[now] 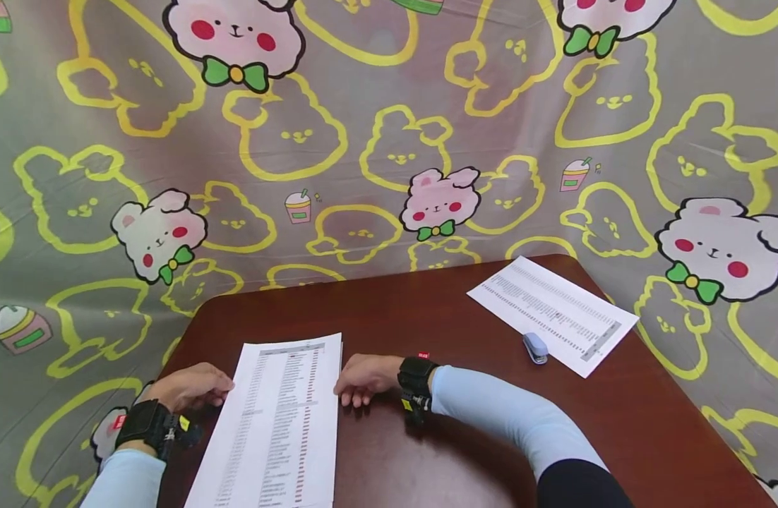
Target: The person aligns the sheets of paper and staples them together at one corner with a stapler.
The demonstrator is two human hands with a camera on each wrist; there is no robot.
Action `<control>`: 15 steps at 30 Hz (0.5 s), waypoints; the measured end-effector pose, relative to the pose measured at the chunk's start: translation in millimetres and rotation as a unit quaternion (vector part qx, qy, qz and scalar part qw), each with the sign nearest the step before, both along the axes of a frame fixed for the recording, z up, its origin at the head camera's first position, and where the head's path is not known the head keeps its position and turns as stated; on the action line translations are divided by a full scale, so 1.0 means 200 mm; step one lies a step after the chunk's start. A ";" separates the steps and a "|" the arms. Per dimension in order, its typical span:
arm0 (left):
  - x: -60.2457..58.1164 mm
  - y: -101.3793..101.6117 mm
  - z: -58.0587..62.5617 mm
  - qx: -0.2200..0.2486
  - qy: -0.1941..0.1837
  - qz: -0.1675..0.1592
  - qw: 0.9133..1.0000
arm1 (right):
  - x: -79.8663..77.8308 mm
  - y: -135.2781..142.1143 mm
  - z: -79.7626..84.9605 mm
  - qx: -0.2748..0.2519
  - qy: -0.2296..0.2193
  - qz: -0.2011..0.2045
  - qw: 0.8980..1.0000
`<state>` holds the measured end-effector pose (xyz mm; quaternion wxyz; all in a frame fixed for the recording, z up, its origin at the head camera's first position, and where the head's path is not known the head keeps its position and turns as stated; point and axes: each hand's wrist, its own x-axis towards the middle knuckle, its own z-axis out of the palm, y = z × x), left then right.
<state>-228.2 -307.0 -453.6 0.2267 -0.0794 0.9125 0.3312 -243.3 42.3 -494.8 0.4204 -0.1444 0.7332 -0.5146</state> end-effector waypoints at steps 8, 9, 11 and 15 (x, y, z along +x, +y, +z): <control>-0.01 0.02 0.01 -0.011 0.011 0.003 1.000 | -0.02 0.00 0.02 0.026 0.006 -0.012 1.000; -0.01 0.02 0.01 -0.012 0.011 0.003 1.000 | -0.01 0.00 0.03 0.028 0.010 -0.008 1.000; 0.00 0.02 0.00 -0.017 0.008 0.004 1.000 | -0.01 -0.01 0.03 0.035 0.016 0.003 0.999; 0.01 0.01 -0.01 -0.019 0.004 0.000 1.000 | 0.02 -0.02 0.04 0.049 0.022 0.014 0.998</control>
